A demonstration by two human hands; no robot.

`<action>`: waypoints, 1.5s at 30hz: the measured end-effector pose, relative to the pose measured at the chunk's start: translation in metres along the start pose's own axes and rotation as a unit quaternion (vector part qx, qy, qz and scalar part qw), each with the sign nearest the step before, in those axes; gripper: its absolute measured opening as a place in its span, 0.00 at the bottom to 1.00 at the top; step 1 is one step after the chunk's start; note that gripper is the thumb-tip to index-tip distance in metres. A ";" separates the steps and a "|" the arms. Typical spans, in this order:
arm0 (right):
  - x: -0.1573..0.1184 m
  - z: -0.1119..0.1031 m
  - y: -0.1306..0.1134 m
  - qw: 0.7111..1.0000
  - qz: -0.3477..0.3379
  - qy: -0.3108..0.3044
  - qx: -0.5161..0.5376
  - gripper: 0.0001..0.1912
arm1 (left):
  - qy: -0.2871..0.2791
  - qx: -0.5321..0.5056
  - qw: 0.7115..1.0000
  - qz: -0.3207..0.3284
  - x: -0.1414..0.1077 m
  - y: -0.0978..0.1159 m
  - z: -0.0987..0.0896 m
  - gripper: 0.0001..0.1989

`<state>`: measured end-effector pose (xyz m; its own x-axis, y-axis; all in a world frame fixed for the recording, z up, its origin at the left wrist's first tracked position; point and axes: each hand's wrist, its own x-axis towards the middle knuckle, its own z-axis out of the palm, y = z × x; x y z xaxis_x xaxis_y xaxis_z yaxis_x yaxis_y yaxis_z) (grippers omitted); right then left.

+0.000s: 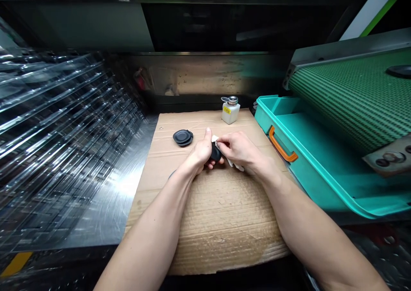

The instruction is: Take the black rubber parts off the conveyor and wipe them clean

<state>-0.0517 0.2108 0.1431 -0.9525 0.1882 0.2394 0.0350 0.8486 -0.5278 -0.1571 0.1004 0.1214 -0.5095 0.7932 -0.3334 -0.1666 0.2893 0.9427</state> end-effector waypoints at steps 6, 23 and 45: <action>0.001 -0.002 0.000 0.996 -0.022 0.006 -0.083 0.16 | -0.006 0.063 0.998 -0.004 -0.001 -0.003 0.000 0.41; 0.000 -0.008 -0.003 0.988 -0.016 -0.007 -0.151 0.14 | -0.028 0.156 0.985 0.069 -0.011 -0.001 0.005 0.42; -0.004 -0.027 0.013 0.982 0.121 0.060 -0.131 0.14 | -0.084 -0.340 0.929 -0.118 -0.008 0.016 -0.025 0.41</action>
<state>-0.0395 0.2342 0.1577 -0.8643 0.4441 0.2362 0.3481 0.8671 -0.3564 -0.1765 0.0854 0.1390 -0.2614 0.8393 -0.4768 -0.7811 0.1063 0.6153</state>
